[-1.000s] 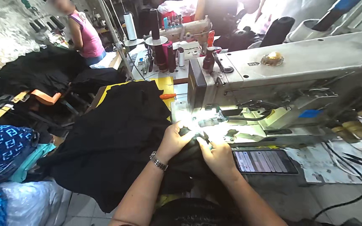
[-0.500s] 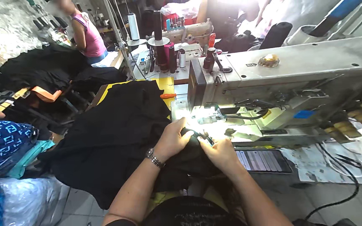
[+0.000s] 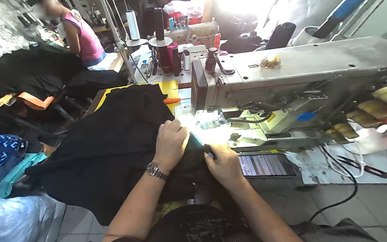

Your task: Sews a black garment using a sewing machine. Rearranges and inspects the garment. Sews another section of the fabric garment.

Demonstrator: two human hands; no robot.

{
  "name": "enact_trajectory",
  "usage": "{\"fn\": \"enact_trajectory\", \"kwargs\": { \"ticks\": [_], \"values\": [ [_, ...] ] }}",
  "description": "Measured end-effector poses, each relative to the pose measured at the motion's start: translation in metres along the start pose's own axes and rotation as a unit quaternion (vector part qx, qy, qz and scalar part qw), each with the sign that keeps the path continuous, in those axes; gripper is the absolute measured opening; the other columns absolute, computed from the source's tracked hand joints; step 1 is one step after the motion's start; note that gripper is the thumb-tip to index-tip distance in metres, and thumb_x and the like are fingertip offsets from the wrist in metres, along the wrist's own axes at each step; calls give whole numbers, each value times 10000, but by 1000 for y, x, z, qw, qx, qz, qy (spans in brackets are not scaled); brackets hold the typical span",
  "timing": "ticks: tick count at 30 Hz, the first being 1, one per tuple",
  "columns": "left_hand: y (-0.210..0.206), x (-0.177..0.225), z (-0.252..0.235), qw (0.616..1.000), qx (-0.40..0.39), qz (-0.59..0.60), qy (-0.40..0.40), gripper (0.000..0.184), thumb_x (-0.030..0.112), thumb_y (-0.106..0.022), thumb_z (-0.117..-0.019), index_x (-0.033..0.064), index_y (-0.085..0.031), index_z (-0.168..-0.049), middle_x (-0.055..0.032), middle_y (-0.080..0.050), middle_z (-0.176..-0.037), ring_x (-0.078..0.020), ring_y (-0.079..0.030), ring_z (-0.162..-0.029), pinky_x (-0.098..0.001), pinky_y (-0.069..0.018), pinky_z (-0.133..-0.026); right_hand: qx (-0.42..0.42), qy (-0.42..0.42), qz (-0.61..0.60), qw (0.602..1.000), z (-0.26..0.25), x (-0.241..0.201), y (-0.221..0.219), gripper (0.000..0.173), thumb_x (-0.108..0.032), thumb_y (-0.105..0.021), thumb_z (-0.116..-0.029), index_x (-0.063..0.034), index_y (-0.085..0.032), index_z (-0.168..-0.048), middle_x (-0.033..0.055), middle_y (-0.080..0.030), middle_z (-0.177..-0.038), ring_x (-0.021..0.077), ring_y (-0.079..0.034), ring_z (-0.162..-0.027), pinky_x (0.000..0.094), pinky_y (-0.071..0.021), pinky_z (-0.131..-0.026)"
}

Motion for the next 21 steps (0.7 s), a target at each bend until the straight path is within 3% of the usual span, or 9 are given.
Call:
{"fn": "enact_trajectory", "kwargs": {
  "ticks": [2,5,9,12,14,16,19,21],
  "values": [
    [0,-3,1,999,20,18,46,144,169,-640,-952,107,-769,-970,-52,-656,-783,-224,-652,-751,-410,-547,-674,13,14,7,1000,2,-3,-3,187,-110,-670,-829,-110,-783,-977,86,-746,-876,220,-726,-745,369,-586,-605],
    [-14,-15,2,969,-10,194,152,176,126,-571,-997,69,-719,-1073,-6,-682,-754,-95,-655,-650,-302,-579,-627,14,28,25,999,4,-6,-5,214,-114,-651,-844,-110,-783,-1013,94,-737,-865,231,-717,-722,372,-575,-581],
    [-30,-17,5,895,-27,386,220,184,55,-530,-1005,9,-649,-1137,-35,-705,-830,-101,-710,-728,-283,-625,-708,7,35,36,999,8,-9,-9,229,-112,-648,-848,-96,-781,-1034,95,-727,-854,232,-703,-685,361,-569,-561],
    [-40,-19,8,891,-38,383,241,275,139,-714,-907,48,-616,-1148,10,-631,-794,-67,-617,-702,-244,-549,-683,-6,39,7,999,11,-9,-13,236,-129,-638,-888,-89,-775,-1075,86,-750,-925,208,-727,-759,344,-597,-630],
    [-47,-20,12,897,-50,371,236,334,139,-736,-869,40,-609,-1163,-5,-632,-817,-73,-619,-726,-252,-552,-699,-22,26,-30,999,11,-5,-14,223,-191,-595,-979,-91,-768,-1078,68,-760,-965,181,-737,-840,326,-612,-716],
    [-53,-20,16,894,-61,381,229,331,117,-726,-871,34,-639,-1180,-20,-655,-856,-76,-626,-734,-252,-559,-703,-12,0,-52,999,7,1,-8,257,-198,-543,-1017,-75,-768,-1035,78,-749,-901,184,-732,-815,333,-607,-713],
    [-57,-19,20,892,-73,390,215,357,100,-710,-871,21,-645,-1213,-37,-660,-921,-64,-619,-723,-232,-559,-692,10,-19,-40,999,-3,8,2,245,-177,-558,-979,-44,-763,-959,94,-720,-801,198,-703,-734,348,-583,-663],
    [-58,-19,20,893,-74,394,205,382,91,-708,-871,15,-637,-1238,-52,-671,-972,-70,-639,-756,-238,-573,-721,-23,-30,-14,999,-10,12,1,240,-211,-593,-928,-66,-777,-975,83,-739,-838,208,-717,-771,374,-590,-683]
  ]
}}
Point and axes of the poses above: each hand's wrist, its own z-axis away from the middle knuckle, its own y-axis out of the back of the hand, x = y × z, the point moved 9 cm from there along -z, towards the middle knuckle
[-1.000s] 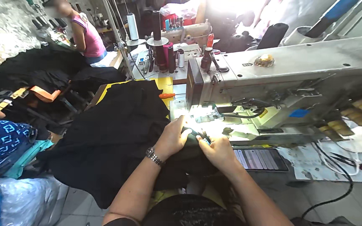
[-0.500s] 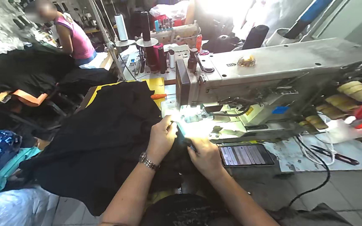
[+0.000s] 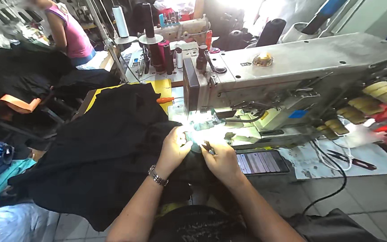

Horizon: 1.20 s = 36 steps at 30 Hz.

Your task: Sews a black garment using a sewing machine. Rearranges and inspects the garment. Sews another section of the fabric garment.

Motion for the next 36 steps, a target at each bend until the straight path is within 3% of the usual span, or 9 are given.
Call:
{"fn": "enact_trajectory", "kwargs": {
  "ticks": [3,7,9,18,26,36],
  "values": [
    [1,1,0,1000,-2,2,-4,396,87,-707,-870,23,-640,-1255,-52,-680,-1012,-68,-650,-775,-234,-578,-736,-48,4,61,997,-6,2,-7,308,-320,-601,-933,-70,-771,-990,85,-745,-879,238,-731,-809,406,-596,-693],
    [2,0,0,1000,-6,4,-6,409,93,-711,-870,17,-634,-1264,-46,-673,-991,-61,-639,-751,-224,-570,-713,-48,29,91,994,-8,1,-9,270,-256,-600,-930,-82,-779,-1031,88,-761,-954,260,-739,-889,430,-603,-761],
    [1,0,0,1000,-10,-2,-8,410,113,-712,-872,26,-638,-1266,-36,-668,-986,-57,-622,-737,-224,-559,-702,-50,28,99,993,-8,3,-9,264,-242,-593,-954,-119,-783,-1091,68,-769,-1049,256,-736,-995,445,-600,-854],
    [1,2,1,1000,-13,0,-10,411,111,-708,-866,23,-637,-1261,-16,-654,-949,-40,-596,-709,-203,-538,-674,-18,52,104,993,-9,1,-4,202,-183,-629,-936,-171,-810,-1026,46,-774,-1005,274,-718,-962,479,-554,-822],
    [0,1,1,1000,-22,19,-8,423,84,-705,-869,21,-627,-1280,-44,-676,-1022,-65,-644,-746,-226,-578,-704,-29,40,33,998,-9,8,-10,224,-196,-624,-947,-164,-805,-1074,40,-775,-1054,243,-722,-1017,465,-566,-911],
    [2,-2,-1,998,-29,47,16,442,118,-728,-862,36,-636,-1286,-14,-690,-921,-64,-634,-703,-233,-563,-675,-21,46,-37,998,-9,19,-13,195,-229,-645,-952,-161,-815,-1020,22,-775,-1040,186,-714,-1026,412,-565,-932]
  ]
}}
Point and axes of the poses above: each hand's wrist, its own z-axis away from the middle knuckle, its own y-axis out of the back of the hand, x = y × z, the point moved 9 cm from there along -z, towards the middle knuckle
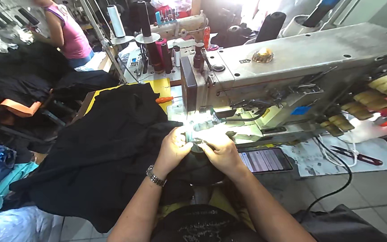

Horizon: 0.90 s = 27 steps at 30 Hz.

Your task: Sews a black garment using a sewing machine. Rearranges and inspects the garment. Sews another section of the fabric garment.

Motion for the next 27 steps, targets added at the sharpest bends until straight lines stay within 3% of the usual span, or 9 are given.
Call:
{"fn": "enact_trajectory", "kwargs": {
  "ticks": [7,19,27],
  "values": [
    [0,-1,-2,1000,-11,-17,22,472,151,-709,-850,36,-623,-1299,-4,-689,-880,-60,-635,-711,-237,-558,-684,0,17,75,997,-3,-11,5,205,-199,-628,-956,-193,-815,-1038,22,-778,-1033,232,-718,-1017,469,-554,-916],
    [-2,3,-1,1000,-21,-6,18,482,124,-694,-845,37,-623,-1313,14,-671,-883,-33,-606,-676,-202,-538,-644,2,33,86,996,-1,-14,11,209,-197,-620,-957,-204,-811,-1042,21,-775,-1016,231,-716,-983,463,-553,-866],
    [-3,3,0,1000,-29,-5,11,485,119,-688,-844,39,-621,-1318,9,-672,-900,-33,-608,-687,-199,-536,-645,-10,31,79,996,0,-11,8,213,-210,-618,-959,-205,-811,-1049,15,-776,-1025,229,-716,-999,460,-554,-887]
  ]
}}
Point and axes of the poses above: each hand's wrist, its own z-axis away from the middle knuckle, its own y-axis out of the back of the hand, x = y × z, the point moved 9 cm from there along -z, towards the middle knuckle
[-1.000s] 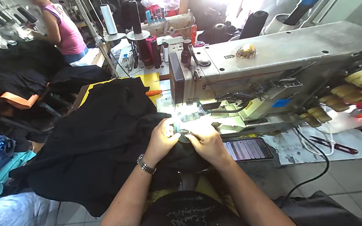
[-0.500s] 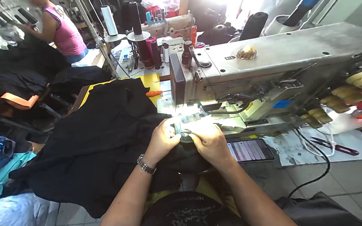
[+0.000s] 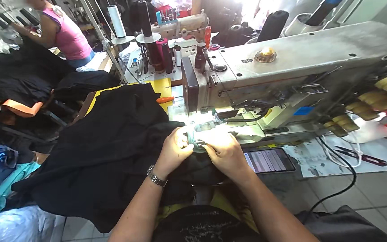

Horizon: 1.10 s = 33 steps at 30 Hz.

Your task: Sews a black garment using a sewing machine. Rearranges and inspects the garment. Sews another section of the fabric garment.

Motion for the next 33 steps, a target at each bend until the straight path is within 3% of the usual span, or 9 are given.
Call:
{"fn": "enact_trajectory", "kwargs": {
  "ticks": [10,22,26,29,33],
  "values": [
    [-1,0,0,1000,-1,-10,-1,488,120,-687,-852,26,-620,-1326,-19,-676,-1001,-35,-615,-713,-205,-550,-670,-5,-9,-42,999,1,2,-6,217,-211,-620,-957,-185,-810,-1060,28,-776,-1030,222,-718,-1015,452,-563,-914],
    [-1,1,0,1000,-2,-2,-6,489,109,-691,-851,20,-618,-1325,-4,-660,-924,-37,-611,-696,-198,-549,-652,2,-12,-17,1000,1,-3,-2,219,-209,-622,-958,-194,-808,-1072,22,-777,-1035,227,-721,-1006,456,-564,-902],
    [0,-1,0,1000,-3,19,2,479,111,-695,-858,25,-617,-1322,7,-678,-864,-49,-627,-677,-214,-558,-648,56,-34,-81,995,6,0,-2,193,-201,-639,-954,-159,-808,-1035,33,-772,-1002,194,-712,-991,400,-563,-907],
    [-1,-1,1,1000,-3,9,-5,477,95,-691,-857,21,-618,-1323,-9,-685,-927,-50,-637,-704,-218,-570,-667,62,-55,-86,993,11,2,-8,184,-197,-646,-951,-130,-808,-1009,47,-769,-983,192,-709,-971,363,-567,-888],
    [-1,0,0,1000,-4,-5,-14,447,96,-687,-847,16,-635,-1283,-6,-677,-965,-31,-612,-721,-198,-541,-664,26,-40,-35,998,6,-2,-6,206,-211,-639,-951,-185,-814,-1055,37,-778,-1007,225,-725,-979,425,-579,-873]
  ]
}}
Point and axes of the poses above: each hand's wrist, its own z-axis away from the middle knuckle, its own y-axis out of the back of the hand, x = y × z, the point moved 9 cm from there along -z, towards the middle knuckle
